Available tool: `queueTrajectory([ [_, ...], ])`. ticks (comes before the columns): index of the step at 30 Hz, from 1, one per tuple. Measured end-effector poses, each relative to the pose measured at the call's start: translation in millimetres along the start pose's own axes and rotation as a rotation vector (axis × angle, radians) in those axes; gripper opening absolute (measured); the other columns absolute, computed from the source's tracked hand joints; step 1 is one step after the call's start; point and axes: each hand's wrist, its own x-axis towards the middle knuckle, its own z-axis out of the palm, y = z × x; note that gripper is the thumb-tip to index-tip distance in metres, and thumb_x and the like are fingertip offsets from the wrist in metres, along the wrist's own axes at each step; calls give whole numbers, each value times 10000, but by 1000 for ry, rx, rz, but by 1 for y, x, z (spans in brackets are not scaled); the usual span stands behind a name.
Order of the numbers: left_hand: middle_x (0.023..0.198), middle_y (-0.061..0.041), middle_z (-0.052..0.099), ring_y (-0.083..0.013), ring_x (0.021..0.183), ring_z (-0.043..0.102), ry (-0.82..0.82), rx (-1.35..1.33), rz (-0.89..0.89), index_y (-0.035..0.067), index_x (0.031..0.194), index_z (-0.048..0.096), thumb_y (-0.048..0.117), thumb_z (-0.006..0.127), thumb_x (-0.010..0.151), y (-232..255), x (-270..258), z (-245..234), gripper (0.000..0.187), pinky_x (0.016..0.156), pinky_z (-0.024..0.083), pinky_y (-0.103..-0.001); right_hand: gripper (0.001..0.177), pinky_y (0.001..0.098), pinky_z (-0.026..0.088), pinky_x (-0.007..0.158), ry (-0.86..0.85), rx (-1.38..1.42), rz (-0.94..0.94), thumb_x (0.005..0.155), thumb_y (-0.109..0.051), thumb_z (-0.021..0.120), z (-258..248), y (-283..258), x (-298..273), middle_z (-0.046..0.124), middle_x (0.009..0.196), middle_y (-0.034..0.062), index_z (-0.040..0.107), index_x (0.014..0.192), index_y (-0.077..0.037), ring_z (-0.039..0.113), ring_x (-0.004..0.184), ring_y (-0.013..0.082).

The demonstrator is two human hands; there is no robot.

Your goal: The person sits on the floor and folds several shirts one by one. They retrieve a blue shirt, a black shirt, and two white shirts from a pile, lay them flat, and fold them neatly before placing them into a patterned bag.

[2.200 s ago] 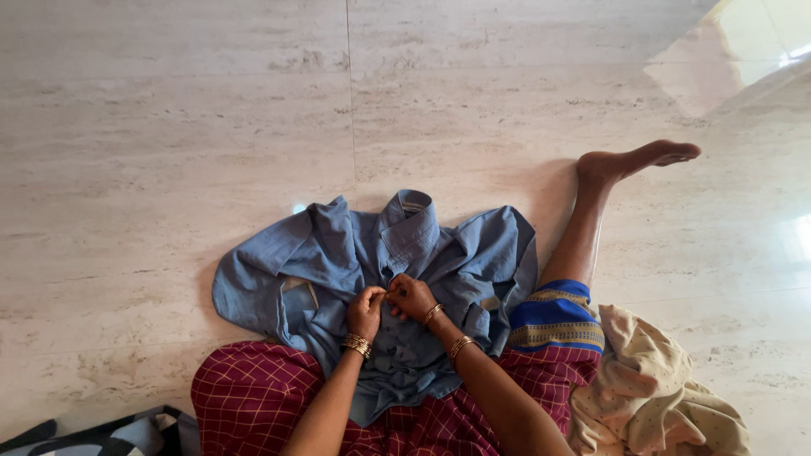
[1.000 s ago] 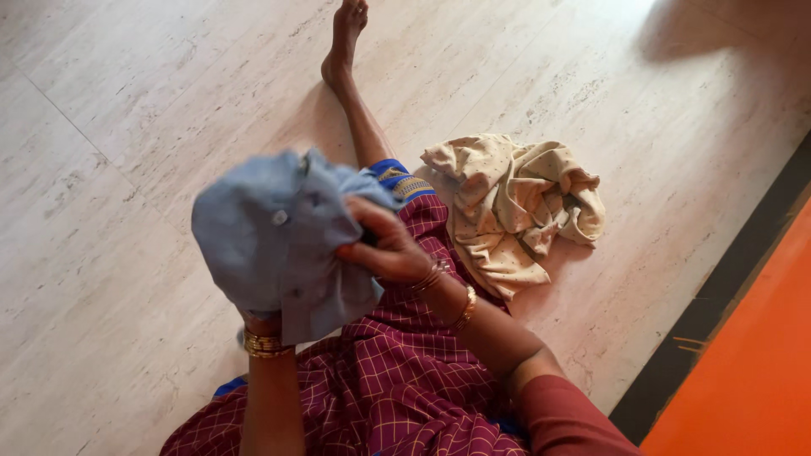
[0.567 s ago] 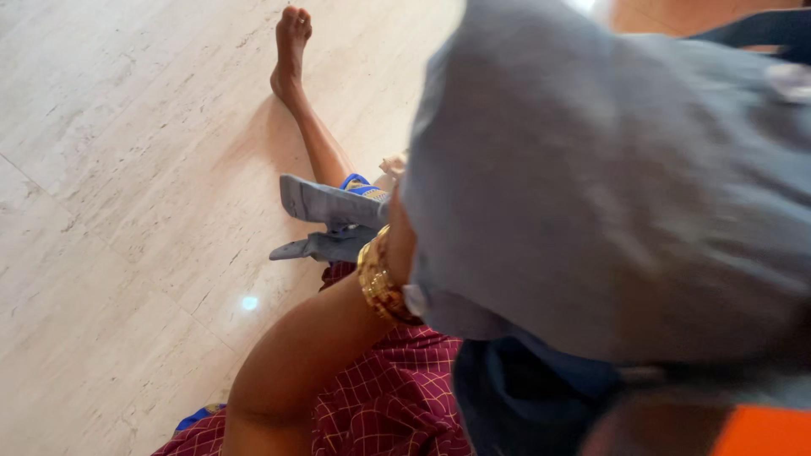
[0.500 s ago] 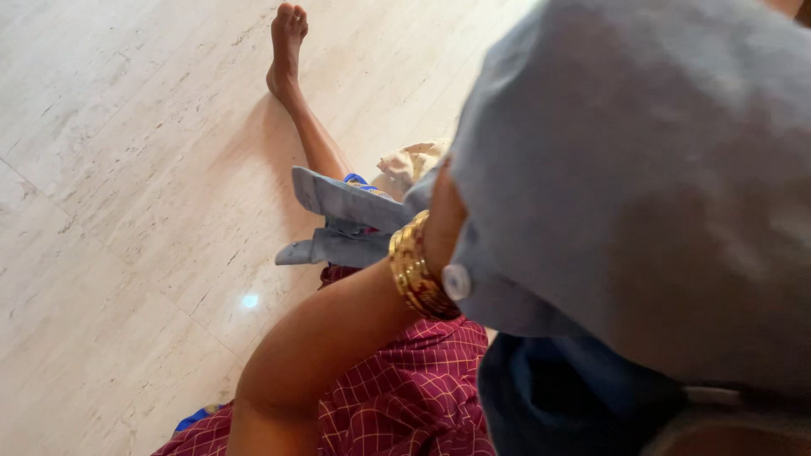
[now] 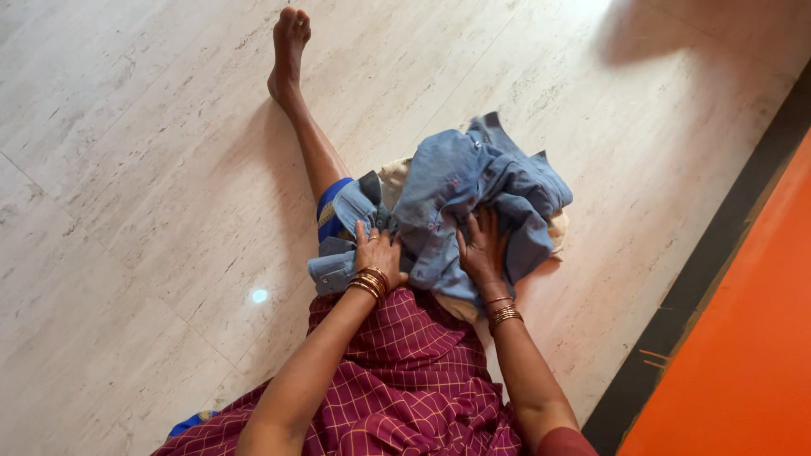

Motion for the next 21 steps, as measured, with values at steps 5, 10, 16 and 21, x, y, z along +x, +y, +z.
queueTrajectory([
  [5,1045,-91,720,-318,1043,691,177,-395,-155,169,1067,712,160,585,975,15,21,-5,157,930,506,-536,434,469,393,1133,-30,234,64,1003,-310,650,29,33,1,552,1467,157,585,1382,-108,482,1378,381],
  [10,1134,-111,693,-355,1024,690,811,-1214,-25,130,1214,536,126,699,931,96,46,-43,327,853,551,-440,389,400,421,1103,-52,537,422,1090,-351,533,-2,37,5,631,1412,122,597,1403,-128,571,1330,312],
  [16,1681,-80,206,-335,1430,393,-193,-606,-33,176,1598,235,235,668,828,123,53,27,885,1102,102,-805,480,536,286,1167,49,88,-16,1064,-386,596,-1,20,-2,500,1584,132,571,1457,-111,376,1490,415],
  [21,1531,-120,465,-345,1377,515,158,-793,146,236,1418,540,385,689,882,94,19,65,576,1105,439,-520,460,662,380,892,8,-135,-46,1035,-400,723,11,26,15,598,1434,180,677,1363,-79,468,1316,447],
])
